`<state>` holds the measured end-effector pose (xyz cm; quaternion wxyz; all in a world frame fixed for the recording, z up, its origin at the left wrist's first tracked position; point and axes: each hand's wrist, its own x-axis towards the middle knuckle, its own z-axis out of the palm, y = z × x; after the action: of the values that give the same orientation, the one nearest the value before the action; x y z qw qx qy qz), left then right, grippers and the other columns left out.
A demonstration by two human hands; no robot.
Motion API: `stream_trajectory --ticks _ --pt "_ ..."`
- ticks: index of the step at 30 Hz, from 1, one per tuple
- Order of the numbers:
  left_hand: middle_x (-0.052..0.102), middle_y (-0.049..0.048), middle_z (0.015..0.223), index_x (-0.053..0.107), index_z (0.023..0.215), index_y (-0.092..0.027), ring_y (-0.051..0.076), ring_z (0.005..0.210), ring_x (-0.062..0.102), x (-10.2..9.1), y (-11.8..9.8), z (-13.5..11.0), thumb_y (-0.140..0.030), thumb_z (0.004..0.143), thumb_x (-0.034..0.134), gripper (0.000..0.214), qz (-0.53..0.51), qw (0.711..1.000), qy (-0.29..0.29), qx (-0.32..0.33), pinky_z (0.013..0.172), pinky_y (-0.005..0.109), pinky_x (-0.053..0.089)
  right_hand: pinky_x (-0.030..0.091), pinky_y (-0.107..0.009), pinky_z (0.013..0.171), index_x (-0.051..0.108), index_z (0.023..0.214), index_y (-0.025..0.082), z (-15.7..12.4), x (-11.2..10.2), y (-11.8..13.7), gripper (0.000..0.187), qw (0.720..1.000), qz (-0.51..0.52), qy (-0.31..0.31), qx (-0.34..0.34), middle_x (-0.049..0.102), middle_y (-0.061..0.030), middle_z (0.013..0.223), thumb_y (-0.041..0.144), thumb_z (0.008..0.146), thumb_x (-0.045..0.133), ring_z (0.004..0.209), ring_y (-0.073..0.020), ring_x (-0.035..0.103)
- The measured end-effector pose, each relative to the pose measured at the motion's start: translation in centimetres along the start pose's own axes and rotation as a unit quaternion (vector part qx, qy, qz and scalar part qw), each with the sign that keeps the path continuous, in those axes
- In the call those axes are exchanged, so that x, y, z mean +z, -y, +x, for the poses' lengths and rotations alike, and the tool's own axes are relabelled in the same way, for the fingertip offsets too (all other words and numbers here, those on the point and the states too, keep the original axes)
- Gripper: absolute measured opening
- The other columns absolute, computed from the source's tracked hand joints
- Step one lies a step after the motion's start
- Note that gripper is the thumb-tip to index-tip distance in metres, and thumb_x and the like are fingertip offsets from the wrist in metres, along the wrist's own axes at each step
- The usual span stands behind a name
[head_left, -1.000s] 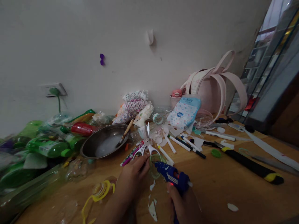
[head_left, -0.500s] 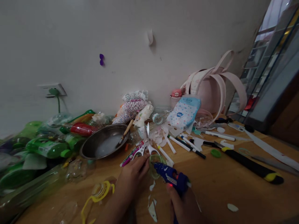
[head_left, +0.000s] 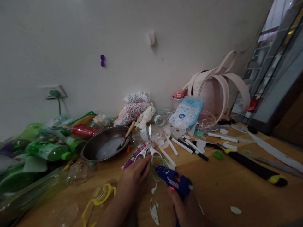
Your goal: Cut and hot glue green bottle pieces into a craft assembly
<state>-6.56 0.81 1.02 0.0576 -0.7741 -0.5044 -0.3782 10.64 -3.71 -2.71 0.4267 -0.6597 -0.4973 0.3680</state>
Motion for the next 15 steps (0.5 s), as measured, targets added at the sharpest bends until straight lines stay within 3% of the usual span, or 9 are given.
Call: stream_trajectory --ticks 8,15 --pt "0.078 0.0057 0.090 0.067 0.107 -0.021 0.015 0.076 0.074 -0.1 0.4 -0.1 -0.025 0.093 0.041 0.030 0.028 0.999 0.008 0.013 0.067 0.021 0.057 0.048 -0.032 0.084 0.055 0.118 0.007 -0.2 -0.2 1.3 0.066 0.998 0.010 0.042 0.044 0.070 -0.0193 0.110 0.053 0.072 0.044 0.102 -0.0291 0.066" --pt "0.078 0.0067 0.089 0.067 0.109 -0.020 0.016 0.075 0.074 0.0 0.6 -0.1 -0.023 0.093 0.043 0.030 0.046 0.998 0.007 0.034 0.069 0.022 0.058 0.049 -0.033 0.076 0.059 0.106 0.013 -0.1 -0.2 1.1 0.055 0.998 -0.006 0.048 0.049 0.073 -0.0163 0.094 0.053 0.072 0.045 0.090 -0.0299 0.068"
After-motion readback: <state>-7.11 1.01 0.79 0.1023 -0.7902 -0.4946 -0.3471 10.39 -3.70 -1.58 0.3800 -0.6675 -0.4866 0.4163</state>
